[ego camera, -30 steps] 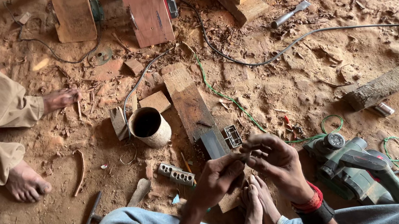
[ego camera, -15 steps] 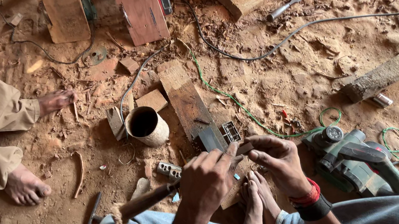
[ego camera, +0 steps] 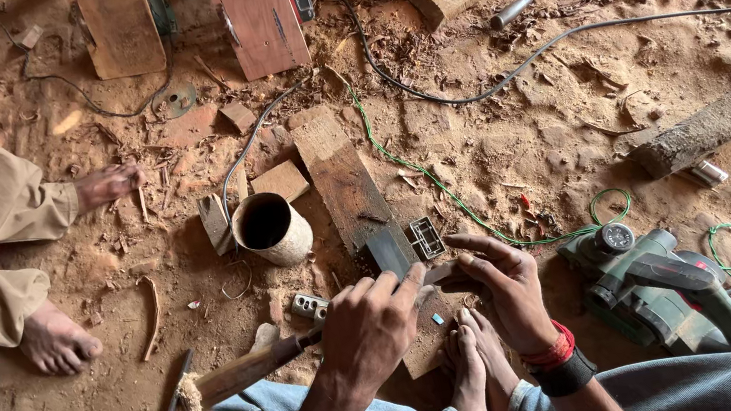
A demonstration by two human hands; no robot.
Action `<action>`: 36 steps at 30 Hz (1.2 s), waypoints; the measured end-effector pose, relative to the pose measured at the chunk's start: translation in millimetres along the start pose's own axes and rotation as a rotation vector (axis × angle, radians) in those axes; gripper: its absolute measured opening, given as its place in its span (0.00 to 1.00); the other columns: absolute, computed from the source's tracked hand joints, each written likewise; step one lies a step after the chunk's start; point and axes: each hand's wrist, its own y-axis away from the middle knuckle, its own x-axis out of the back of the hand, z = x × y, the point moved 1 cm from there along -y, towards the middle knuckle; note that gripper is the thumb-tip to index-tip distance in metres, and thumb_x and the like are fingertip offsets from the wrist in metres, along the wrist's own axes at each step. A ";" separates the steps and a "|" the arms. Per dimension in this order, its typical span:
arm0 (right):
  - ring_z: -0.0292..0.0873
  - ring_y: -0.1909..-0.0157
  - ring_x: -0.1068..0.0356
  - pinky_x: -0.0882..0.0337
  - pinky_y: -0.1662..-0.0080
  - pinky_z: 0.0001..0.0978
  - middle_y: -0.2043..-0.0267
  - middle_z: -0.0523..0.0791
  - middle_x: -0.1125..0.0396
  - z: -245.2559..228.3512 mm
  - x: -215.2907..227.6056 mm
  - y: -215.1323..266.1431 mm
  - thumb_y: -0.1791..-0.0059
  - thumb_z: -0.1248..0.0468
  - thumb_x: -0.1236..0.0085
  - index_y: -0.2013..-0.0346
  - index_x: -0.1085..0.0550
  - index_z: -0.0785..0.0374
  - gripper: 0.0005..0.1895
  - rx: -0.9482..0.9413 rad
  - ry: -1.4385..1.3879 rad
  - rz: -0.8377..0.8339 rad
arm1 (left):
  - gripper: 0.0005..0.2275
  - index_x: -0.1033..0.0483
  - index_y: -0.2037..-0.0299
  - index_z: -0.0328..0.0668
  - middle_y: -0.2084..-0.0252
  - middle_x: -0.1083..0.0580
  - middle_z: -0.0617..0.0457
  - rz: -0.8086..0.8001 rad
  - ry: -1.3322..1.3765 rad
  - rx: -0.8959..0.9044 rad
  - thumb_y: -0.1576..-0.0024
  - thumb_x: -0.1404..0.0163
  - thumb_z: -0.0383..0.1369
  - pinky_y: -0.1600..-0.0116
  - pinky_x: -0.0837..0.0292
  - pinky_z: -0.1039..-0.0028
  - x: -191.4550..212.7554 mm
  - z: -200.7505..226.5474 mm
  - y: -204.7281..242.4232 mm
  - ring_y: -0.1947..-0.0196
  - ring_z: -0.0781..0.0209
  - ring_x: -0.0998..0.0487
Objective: The person sharpens a metal tool on a grinding stone while sitting on the floor. They repeatedly rub the tool against the stone and occasionally inspect the edge.
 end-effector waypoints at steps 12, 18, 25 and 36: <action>0.43 0.60 0.21 0.19 0.54 0.38 0.57 0.53 0.23 42.7 27.1 -23.4 0.51 0.68 0.40 0.44 0.26 0.72 0.21 -0.038 0.186 0.017 | 0.13 0.20 0.47 0.36 0.78 0.27 0.51 -0.172 0.041 0.093 0.35 0.50 0.35 0.86 0.37 0.75 -29.9 -20.1 1.6 0.85 0.65 0.30; 0.44 0.56 0.20 0.19 0.53 0.38 0.53 0.52 0.23 109.9 67.8 -55.5 0.52 0.60 0.37 0.42 0.26 0.63 0.24 -0.110 0.547 0.115 | 0.13 0.20 0.49 0.46 0.74 0.27 0.55 -0.304 0.293 0.480 0.34 0.55 0.40 0.86 0.40 0.76 -71.3 -70.5 -2.8 0.86 0.68 0.34; 0.58 0.39 0.41 0.36 0.39 0.52 0.41 0.56 0.44 169.2 27.4 -52.4 0.65 0.47 0.24 0.29 0.47 0.55 0.57 -0.083 1.520 -0.080 | 0.15 0.23 0.42 0.49 0.66 0.19 0.49 -0.394 0.423 0.622 0.34 0.55 0.42 0.77 0.31 0.73 -124.0 -128.8 9.4 0.79 0.66 0.26; 0.63 0.42 0.40 0.38 0.40 0.54 0.43 0.59 0.42 171.4 23.5 -47.4 0.61 0.49 0.30 0.26 0.51 0.58 0.56 -0.045 1.487 -0.070 | 0.15 0.24 0.45 0.41 0.68 0.21 0.49 -0.310 0.793 0.565 0.34 0.61 0.34 0.88 0.48 0.78 -161.0 -143.6 16.8 0.88 0.69 0.37</action>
